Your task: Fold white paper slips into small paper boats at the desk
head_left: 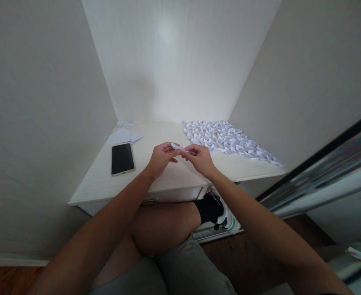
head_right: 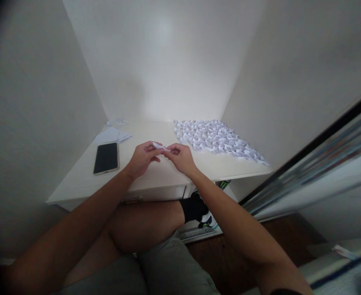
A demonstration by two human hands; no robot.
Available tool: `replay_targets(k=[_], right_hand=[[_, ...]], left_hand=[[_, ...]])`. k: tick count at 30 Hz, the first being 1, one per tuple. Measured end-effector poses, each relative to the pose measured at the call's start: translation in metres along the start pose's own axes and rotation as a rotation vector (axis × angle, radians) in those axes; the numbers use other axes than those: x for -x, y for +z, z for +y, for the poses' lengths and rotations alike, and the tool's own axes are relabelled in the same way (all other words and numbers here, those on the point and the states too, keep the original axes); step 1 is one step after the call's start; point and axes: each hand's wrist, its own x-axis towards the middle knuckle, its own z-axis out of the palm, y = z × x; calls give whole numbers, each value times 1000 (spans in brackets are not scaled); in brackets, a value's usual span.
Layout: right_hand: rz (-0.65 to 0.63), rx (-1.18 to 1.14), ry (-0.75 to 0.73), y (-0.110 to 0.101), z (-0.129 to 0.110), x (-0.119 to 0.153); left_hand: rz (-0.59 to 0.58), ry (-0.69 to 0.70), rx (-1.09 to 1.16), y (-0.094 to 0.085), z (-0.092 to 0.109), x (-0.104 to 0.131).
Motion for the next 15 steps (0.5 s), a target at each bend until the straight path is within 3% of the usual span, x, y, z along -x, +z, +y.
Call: replay_targets(k=[3, 8, 11, 15], right_hand=[[24, -81, 32, 7, 2, 2], [33, 157, 22, 11, 9, 4], [41, 338, 26, -2, 15, 6], [128, 710, 40, -38, 20, 7]], left_hand=[[30, -29, 13, 0, 0, 1], [33, -65, 38, -4, 0, 2], [34, -98, -29, -6, -1, 2], [70, -82, -209, -9, -5, 1]])
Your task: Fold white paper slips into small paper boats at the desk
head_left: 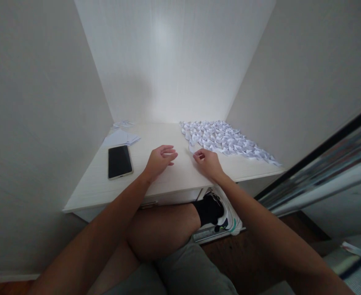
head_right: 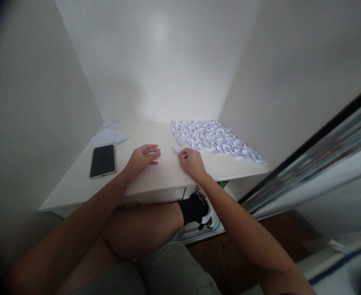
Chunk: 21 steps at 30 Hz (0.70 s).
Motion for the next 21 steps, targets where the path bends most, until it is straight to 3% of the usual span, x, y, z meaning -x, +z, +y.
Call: replay_targets(k=[3, 6, 9, 13, 17, 21], right_hand=[[40, 250, 16, -14, 18, -10], [50, 427, 26, -15, 27, -24], [45, 539, 26, -9, 29, -38], [63, 602, 14, -8, 24, -40], [146, 593, -50, -19, 19, -9], [335, 435, -242, -25, 34, 68]], left_hand=[[-25, 24, -70, 1, -4, -1], [-92, 88, -248, 1, -8, 0], [-133, 168, -442, 0, -10, 0], [-119, 212, -524, -2, -9, -1], [-99, 230, -559, -4, -7, -3], [-86, 241, -586, -7, -8, -5]])
